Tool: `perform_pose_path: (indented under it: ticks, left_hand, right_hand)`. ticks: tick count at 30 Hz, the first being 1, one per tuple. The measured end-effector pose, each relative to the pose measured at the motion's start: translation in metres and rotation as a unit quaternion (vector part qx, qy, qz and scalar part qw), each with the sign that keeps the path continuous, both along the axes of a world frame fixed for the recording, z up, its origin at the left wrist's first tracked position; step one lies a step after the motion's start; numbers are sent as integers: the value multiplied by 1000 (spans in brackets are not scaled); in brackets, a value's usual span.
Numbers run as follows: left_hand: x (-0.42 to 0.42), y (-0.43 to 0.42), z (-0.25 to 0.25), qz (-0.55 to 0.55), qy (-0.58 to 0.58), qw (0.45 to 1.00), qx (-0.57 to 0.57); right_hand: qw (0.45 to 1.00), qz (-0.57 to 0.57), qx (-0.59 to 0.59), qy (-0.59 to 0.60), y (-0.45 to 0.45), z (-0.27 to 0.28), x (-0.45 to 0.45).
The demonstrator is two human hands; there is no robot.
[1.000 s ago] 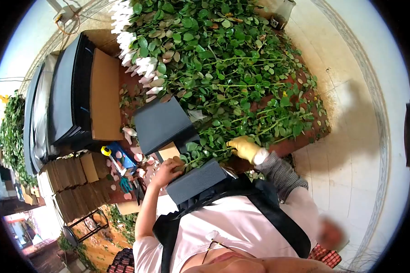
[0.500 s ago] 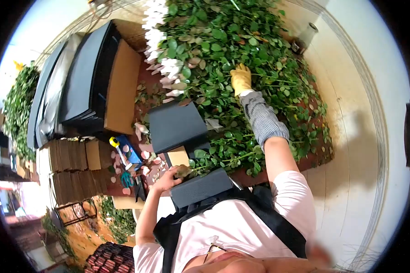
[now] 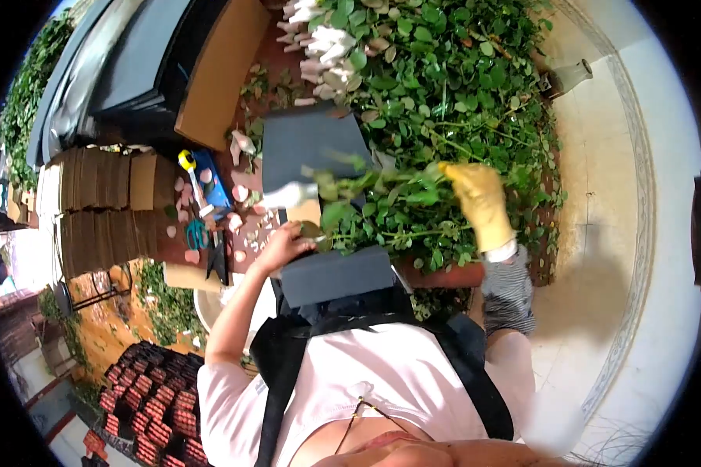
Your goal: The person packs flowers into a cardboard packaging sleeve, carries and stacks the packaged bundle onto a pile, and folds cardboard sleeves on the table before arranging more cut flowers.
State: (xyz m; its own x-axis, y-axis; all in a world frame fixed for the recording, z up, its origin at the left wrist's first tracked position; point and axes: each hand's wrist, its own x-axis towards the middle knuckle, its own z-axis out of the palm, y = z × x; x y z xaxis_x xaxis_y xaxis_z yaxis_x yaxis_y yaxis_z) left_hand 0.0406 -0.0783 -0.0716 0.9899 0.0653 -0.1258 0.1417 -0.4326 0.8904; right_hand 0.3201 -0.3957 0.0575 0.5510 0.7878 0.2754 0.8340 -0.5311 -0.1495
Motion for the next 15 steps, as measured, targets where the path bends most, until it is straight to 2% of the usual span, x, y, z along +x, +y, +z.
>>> perform_pose_path:
  ticks: [1, 2, 3, 4, 6, 7, 9, 10, 11, 12, 13, 14, 15]
  left_hand:
    - [0, 2, -5, 7, 77, 997, -27]
    - [0, 4, -9, 12, 153, 987, -52]
    - [1, 4, -2, -9, 68, 997, 20]
    - [0, 7, -19, -36, -44, 997, 46]
    - [-2, 11, -18, -78, 108, 987, 92]
    - [3, 8, -3, -79, 107, 987, 95]
    - [10, -1, 29, -104, -39, 945, 307]
    - [11, -2, 35, -116, -35, 917, 379]
    - [13, -5, 36, -76, -59, 924, 371]
    - [12, -7, 33, -36, -84, 929, 360]
    - [12, -3, 23, -55, 18, 959, 278]
    - [7, -1, 13, -64, 85, 965, 240]
    - [7, 0, 13, -65, 75, 971, 216]
  right_hand:
    - [999, -11, -35, 26, -2, -23, -18]
    - [990, -47, -124, 38, -7, -51, -35]
    - [987, -41, -148, 43, -17, -98, -45]
    - [984, -33, -169, 51, -23, -121, -57]
    - [980, -24, -191, 52, -24, -130, -75]
    - [981, -19, -189, 49, -25, -129, -79]
    - [983, -4, -178, 46, -32, -131, -89]
    - [993, -19, -94, 73, -38, -141, -92]
    - [995, -35, -9, 95, -47, -150, -92]
    - [991, -27, -25, 131, -50, -147, -94]
    - [961, -50, -59, 267, -46, -131, -90]
    - [890, -79, -106, 436, -45, -112, -76]
    - [797, -132, -163, 567, -35, -78, -64]
